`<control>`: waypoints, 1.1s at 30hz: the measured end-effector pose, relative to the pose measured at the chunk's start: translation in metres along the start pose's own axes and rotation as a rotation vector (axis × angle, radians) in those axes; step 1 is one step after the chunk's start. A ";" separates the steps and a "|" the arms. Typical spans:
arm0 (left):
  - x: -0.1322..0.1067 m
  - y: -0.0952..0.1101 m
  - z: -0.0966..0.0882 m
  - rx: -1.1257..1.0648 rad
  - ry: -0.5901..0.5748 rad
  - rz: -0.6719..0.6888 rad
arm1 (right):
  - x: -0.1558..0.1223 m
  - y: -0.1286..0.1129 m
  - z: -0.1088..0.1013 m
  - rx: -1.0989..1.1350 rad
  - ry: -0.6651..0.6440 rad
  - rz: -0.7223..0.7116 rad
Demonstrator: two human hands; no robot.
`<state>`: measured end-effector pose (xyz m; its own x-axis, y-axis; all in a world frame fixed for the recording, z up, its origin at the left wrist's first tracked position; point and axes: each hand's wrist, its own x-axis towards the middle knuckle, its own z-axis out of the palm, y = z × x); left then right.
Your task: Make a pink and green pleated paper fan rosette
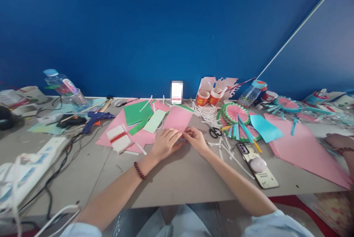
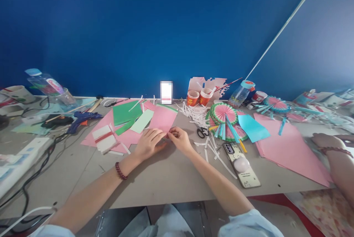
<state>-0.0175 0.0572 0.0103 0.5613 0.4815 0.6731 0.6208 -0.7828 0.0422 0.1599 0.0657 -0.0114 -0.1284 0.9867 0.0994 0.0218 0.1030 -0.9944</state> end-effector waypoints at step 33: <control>-0.008 -0.028 0.005 0.194 -0.113 -0.128 | 0.006 -0.013 -0.031 -1.172 0.141 -0.427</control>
<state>-0.0368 0.0776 -0.0002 0.5225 0.6210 0.5843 0.7778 -0.6279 -0.0281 0.1899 0.0742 0.0029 -0.2370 0.8446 0.4801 0.8810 0.3951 -0.2602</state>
